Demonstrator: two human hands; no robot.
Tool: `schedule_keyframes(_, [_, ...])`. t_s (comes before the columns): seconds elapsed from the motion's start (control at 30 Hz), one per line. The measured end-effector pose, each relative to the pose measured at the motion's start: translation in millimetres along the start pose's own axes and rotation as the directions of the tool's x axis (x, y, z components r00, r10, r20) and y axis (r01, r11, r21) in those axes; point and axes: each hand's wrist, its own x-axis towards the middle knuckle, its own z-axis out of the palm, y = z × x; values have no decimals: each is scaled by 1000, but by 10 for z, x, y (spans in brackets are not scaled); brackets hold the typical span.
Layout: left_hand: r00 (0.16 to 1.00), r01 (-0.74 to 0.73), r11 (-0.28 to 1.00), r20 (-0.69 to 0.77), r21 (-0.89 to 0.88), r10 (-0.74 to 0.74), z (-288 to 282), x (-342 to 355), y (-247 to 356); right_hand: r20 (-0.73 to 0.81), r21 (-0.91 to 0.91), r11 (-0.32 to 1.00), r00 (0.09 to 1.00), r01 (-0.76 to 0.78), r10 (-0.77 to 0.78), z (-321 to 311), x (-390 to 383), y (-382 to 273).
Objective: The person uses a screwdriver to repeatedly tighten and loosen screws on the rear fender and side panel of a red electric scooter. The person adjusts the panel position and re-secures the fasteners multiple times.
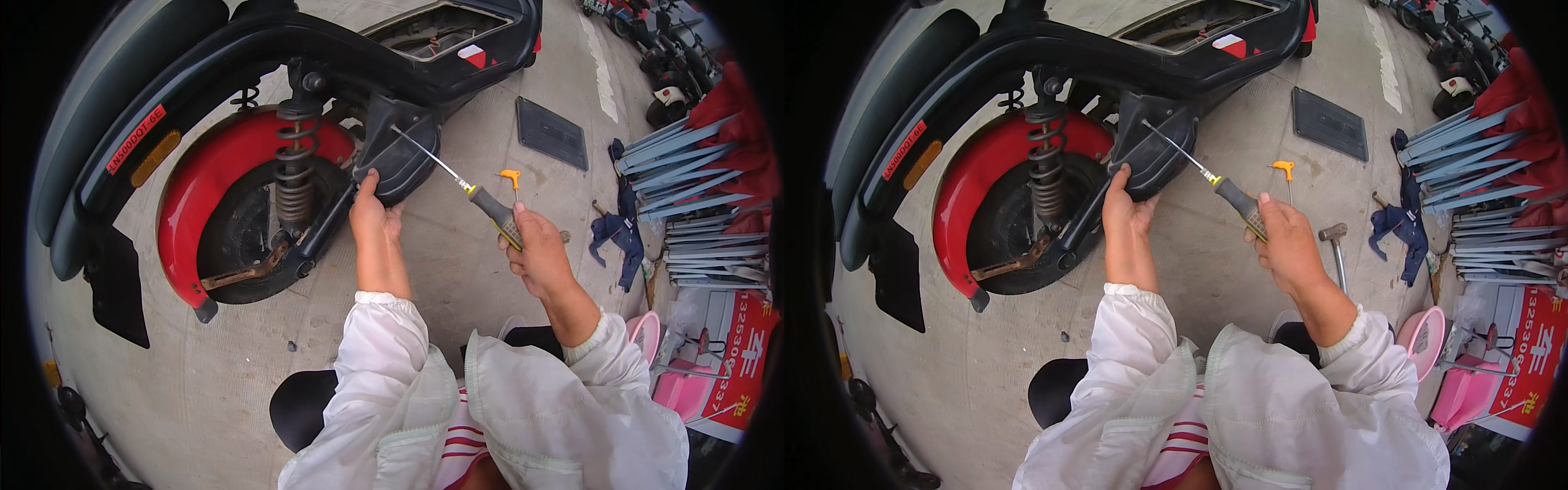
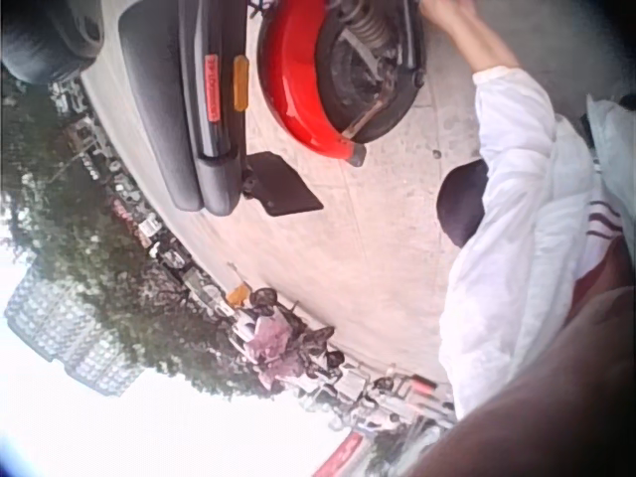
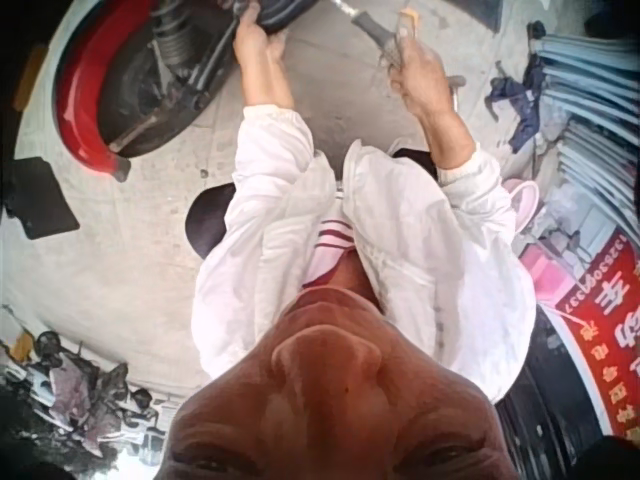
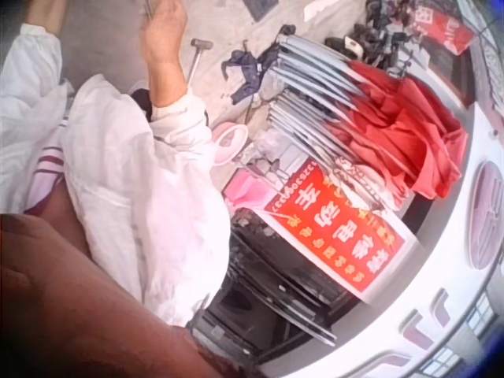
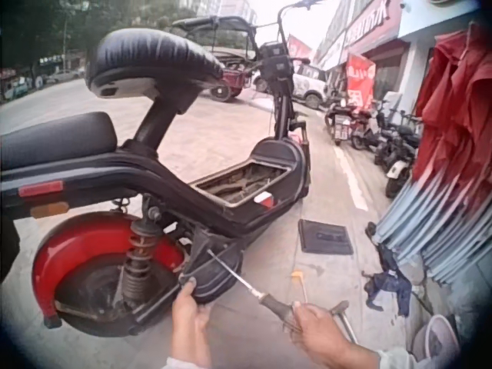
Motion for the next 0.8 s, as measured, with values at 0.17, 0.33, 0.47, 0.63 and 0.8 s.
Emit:
schedule_keyframes(0.17, [1000,11,1000,24,-13,-10,-8,2,2,60,88,995,997,41,-46,-73,45,96])
schedule_keyframes(0.33, [999,10,1000,43,17,-11,-27,12,-14,-50,-397,828,891,397,-452,9,34,130])
schedule_keyframes(0.47, [999,0,1000,33,-6,1,-23,31,-7,281,409,879,951,-243,132,-224,35,-57])
schedule_keyframes(0.63, [999,17,1000,39,4,-18,5,28,-54,-10,-295,830,867,474,-499,-95,76,173])
schedule_keyframes(0.8, [1000,-13,1000,8,-3,13,-17,25,-4,-10,163,986,999,-43,45,-34,-1,-90])
